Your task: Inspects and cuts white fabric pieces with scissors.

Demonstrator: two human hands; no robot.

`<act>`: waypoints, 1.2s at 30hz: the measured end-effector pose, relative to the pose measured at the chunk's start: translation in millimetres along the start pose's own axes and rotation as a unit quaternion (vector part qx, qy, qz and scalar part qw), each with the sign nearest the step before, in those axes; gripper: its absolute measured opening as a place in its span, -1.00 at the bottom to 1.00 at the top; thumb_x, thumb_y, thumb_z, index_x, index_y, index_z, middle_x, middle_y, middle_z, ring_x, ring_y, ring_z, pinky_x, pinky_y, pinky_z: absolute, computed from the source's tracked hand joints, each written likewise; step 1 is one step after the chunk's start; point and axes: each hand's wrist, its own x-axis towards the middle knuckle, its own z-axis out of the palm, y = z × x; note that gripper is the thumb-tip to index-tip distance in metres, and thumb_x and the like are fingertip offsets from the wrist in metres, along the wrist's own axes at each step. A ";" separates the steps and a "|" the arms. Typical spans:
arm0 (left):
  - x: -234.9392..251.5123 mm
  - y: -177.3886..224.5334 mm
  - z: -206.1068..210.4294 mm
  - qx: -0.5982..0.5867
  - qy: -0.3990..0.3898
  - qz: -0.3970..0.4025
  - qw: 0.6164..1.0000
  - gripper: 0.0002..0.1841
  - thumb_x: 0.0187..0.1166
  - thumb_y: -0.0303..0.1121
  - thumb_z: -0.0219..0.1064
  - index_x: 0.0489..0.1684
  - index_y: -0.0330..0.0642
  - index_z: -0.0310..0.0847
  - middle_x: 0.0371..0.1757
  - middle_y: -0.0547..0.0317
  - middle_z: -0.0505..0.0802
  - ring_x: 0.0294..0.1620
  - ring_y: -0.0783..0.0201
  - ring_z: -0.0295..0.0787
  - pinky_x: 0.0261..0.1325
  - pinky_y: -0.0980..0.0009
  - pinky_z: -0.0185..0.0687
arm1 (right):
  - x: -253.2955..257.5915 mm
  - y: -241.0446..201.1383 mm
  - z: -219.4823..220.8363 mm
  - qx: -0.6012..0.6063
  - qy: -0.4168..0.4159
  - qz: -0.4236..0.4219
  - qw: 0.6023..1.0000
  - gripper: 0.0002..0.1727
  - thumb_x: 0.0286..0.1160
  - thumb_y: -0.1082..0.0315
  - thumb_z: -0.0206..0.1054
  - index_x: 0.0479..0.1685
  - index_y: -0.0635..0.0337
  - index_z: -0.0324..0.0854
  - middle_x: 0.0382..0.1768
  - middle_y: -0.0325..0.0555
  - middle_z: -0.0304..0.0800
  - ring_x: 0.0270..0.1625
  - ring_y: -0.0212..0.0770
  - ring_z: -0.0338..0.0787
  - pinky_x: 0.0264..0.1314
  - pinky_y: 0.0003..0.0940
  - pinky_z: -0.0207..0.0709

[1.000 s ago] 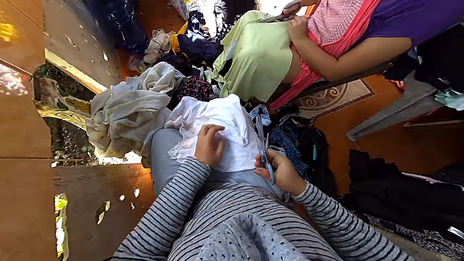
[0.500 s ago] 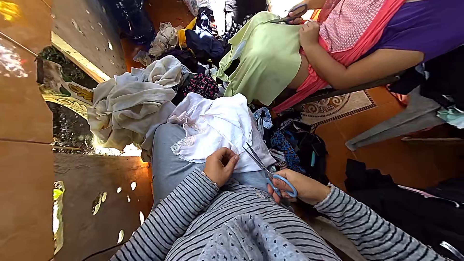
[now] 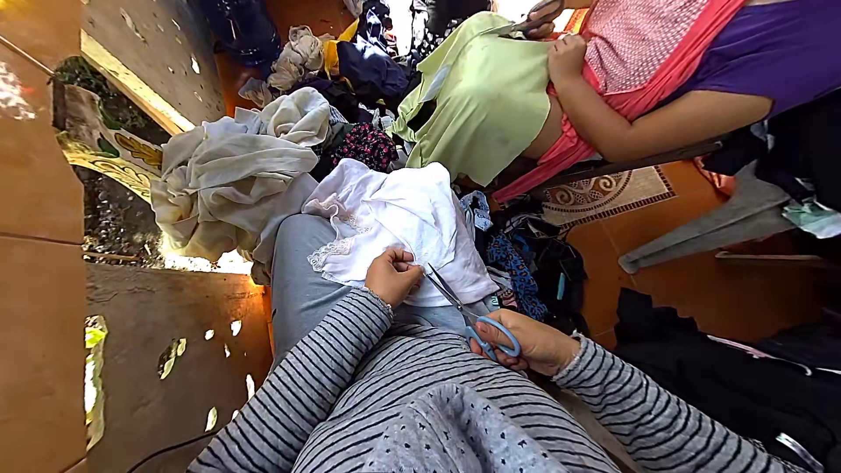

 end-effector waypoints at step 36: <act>-31.8 1.8 18.1 -0.144 -0.070 -0.035 0.986 -0.56 0.50 -0.64 0.44 0.20 -0.30 0.27 -0.30 0.08 0.81 -0.36 0.33 0.84 -0.16 0.43 0.79 | 14.7 -17.6 12.0 -0.045 0.083 -0.068 0.993 -0.75 0.52 0.12 0.36 -0.50 -0.03 0.61 -0.68 -0.45 0.72 -0.74 -0.65 0.51 -0.73 -0.74 0.22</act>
